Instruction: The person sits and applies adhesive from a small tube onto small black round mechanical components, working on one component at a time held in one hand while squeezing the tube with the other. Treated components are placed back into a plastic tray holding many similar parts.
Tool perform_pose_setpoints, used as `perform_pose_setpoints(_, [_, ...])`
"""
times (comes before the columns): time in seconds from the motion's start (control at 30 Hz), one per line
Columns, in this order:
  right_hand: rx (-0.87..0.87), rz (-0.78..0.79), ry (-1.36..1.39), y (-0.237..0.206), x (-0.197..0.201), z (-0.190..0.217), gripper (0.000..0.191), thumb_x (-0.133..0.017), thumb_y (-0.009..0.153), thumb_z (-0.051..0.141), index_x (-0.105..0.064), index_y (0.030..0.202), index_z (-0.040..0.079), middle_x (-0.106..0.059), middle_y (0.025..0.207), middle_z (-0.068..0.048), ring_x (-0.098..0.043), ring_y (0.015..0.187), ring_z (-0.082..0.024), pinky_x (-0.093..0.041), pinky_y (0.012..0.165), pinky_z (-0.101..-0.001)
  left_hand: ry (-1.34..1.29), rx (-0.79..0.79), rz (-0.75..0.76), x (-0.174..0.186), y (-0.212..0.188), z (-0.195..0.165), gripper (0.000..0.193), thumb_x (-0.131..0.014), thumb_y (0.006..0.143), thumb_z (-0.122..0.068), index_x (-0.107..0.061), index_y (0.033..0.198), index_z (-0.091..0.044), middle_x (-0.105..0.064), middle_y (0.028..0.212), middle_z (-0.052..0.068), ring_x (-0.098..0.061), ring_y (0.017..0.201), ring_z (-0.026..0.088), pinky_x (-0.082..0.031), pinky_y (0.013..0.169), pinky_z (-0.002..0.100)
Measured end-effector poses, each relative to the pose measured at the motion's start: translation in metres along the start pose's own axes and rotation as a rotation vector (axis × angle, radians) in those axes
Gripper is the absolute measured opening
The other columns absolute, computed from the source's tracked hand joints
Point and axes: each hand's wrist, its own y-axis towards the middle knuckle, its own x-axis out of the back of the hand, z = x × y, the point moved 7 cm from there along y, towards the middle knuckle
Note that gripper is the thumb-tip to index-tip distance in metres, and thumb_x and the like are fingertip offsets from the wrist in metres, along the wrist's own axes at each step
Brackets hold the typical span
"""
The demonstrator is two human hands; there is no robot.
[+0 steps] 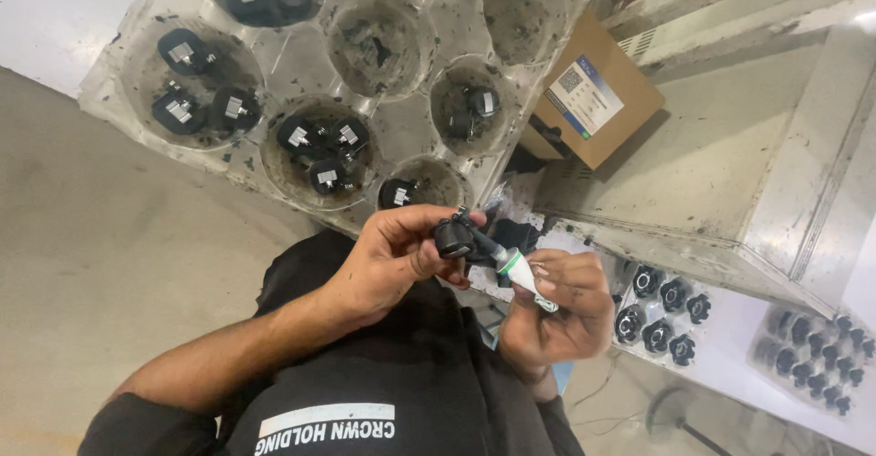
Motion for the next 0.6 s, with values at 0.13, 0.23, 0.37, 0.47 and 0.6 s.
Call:
perform_pose_setpoints(0.13, [-0.049, -0.050, 0.009, 0.000, 0.010, -0.009, 0.021, -0.074, 0.094, -0.005, -0.055, 0.100, 0.003, -0.059, 0.092, -0.010, -0.060, 0.083, -0.020, -0.061, 0.078, -0.0353, 0.090, -0.052, -0.022, -0.004, 0.011, -0.015, 0.052, -0.079, 0.096, -0.021, -0.064, 0.139, 0.003, -0.073, 0.110, 0.009, -0.072, 0.095, 0.015, -0.063, 0.088, 0.033])
perform_pose_setpoints(0.23, [-0.046, -0.185, 0.089, 0.000, 0.029, -0.022, 0.025, -0.078, 0.096, 0.002, -0.054, 0.104, 0.005, -0.058, 0.088, -0.008, -0.059, 0.081, -0.018, -0.058, 0.078, -0.0322, 0.473, -0.123, -0.068, -0.002, 0.025, -0.048, 0.042, -0.082, 0.089, -0.002, -0.068, 0.129, 0.002, -0.074, 0.111, 0.008, -0.072, 0.099, 0.012, -0.062, 0.085, 0.030])
perform_pose_setpoints(0.37, [-0.060, -0.273, 0.133, -0.001, 0.056, -0.033, 0.031, -0.082, 0.098, 0.007, -0.052, 0.106, 0.006, -0.055, 0.087, -0.006, -0.055, 0.079, -0.016, -0.055, 0.077, -0.0299, 1.068, -0.160, -0.027, -0.007, 0.055, -0.090, 0.038, -0.075, 0.083, 0.009, -0.072, 0.118, -0.005, -0.078, 0.105, 0.006, -0.078, 0.098, 0.013, -0.065, 0.086, 0.029])
perform_pose_setpoints(0.47, [-0.068, -0.292, 0.137, -0.002, 0.066, -0.037, 0.031, -0.082, 0.099, 0.009, -0.052, 0.107, 0.006, -0.053, 0.087, -0.005, -0.054, 0.081, -0.016, -0.053, 0.078, -0.0282, 1.473, -0.282, 0.256, -0.027, 0.083, -0.104, 0.040, -0.079, 0.077, 0.001, -0.073, 0.115, -0.007, -0.076, 0.102, 0.008, -0.074, 0.096, 0.024, -0.060, 0.082, 0.036])
perform_pose_setpoints(0.6, [-0.099, -0.310, 0.109, -0.006, 0.075, -0.040, 0.032, -0.082, 0.098, 0.010, -0.052, 0.106, 0.006, -0.052, 0.089, -0.005, -0.053, 0.082, -0.017, -0.053, 0.080, -0.0283, 1.844, -0.321, 0.649, -0.040, 0.112, -0.089, 0.038, -0.081, 0.071, -0.013, -0.075, 0.108, -0.013, -0.072, 0.090, 0.006, -0.070, 0.089, 0.032, -0.055, 0.072, 0.047])
